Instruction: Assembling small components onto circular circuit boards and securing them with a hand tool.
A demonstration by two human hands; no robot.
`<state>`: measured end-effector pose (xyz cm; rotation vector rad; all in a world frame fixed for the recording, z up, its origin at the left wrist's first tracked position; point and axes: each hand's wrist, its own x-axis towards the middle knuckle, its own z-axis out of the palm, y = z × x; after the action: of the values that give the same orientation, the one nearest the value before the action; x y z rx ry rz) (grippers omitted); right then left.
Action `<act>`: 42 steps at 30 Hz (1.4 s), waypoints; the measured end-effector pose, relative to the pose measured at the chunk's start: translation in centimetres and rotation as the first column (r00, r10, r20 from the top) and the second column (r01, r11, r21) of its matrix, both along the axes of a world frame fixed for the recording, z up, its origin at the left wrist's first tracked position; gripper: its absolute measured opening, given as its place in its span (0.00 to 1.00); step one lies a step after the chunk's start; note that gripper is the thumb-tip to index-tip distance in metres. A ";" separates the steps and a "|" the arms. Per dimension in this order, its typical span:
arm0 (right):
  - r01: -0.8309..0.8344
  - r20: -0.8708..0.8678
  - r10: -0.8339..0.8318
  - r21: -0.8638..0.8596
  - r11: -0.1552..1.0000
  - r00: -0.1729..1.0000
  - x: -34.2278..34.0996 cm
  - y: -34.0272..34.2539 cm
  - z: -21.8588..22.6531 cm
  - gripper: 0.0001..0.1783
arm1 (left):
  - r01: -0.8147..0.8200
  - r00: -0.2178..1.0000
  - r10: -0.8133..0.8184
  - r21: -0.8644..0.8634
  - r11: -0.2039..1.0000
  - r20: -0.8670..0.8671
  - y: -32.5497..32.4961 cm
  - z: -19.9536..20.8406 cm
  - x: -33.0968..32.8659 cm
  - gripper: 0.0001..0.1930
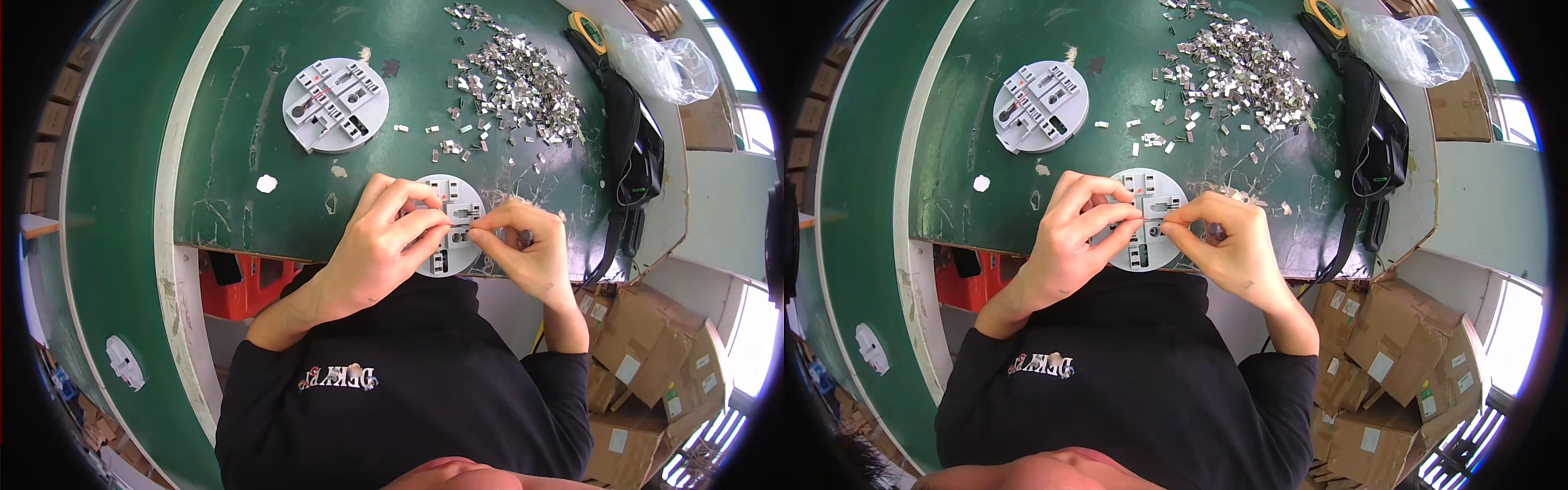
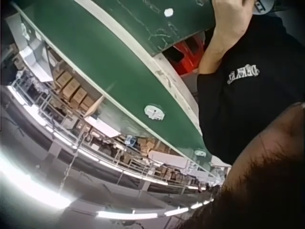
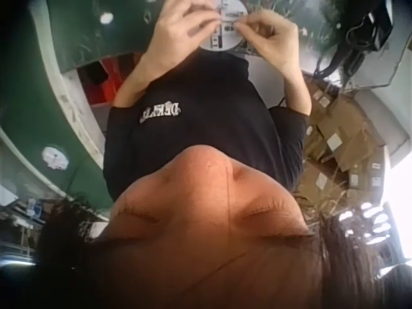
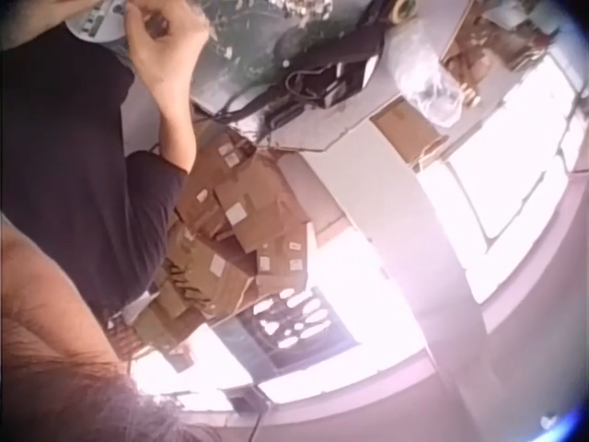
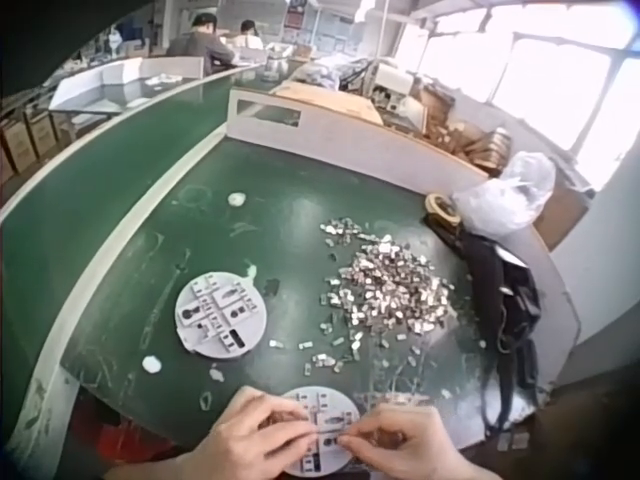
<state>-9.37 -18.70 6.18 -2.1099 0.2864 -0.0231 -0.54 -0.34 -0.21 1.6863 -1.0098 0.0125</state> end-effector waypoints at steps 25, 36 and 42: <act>-0.033 0.054 0.036 -0.063 0.998 0.998 0.5 1.2 -0.5 0.04 | -0.078 0.997 0.078 -0.085 0.993 -0.005 0.1 -0.8 -0.5 0.10; -0.290 0.172 0.370 -0.364 0.885 0.913 1.6 0.6 0.6 0.09 | -0.030 0.985 0.016 -0.082 0.996 -0.172 1.1 -0.4 -0.3 0.09; -0.400 0.099 0.510 -0.500 0.768 0.855 2.2 0.7 0.9 0.10 | -0.050 0.984 0.032 -0.100 0.994 -0.177 1.5 -0.7 -0.3 0.09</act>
<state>-7.12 -17.99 7.07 -2.5752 -0.4317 -0.0505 -0.85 1.12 -0.89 1.5836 -0.8293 -0.0547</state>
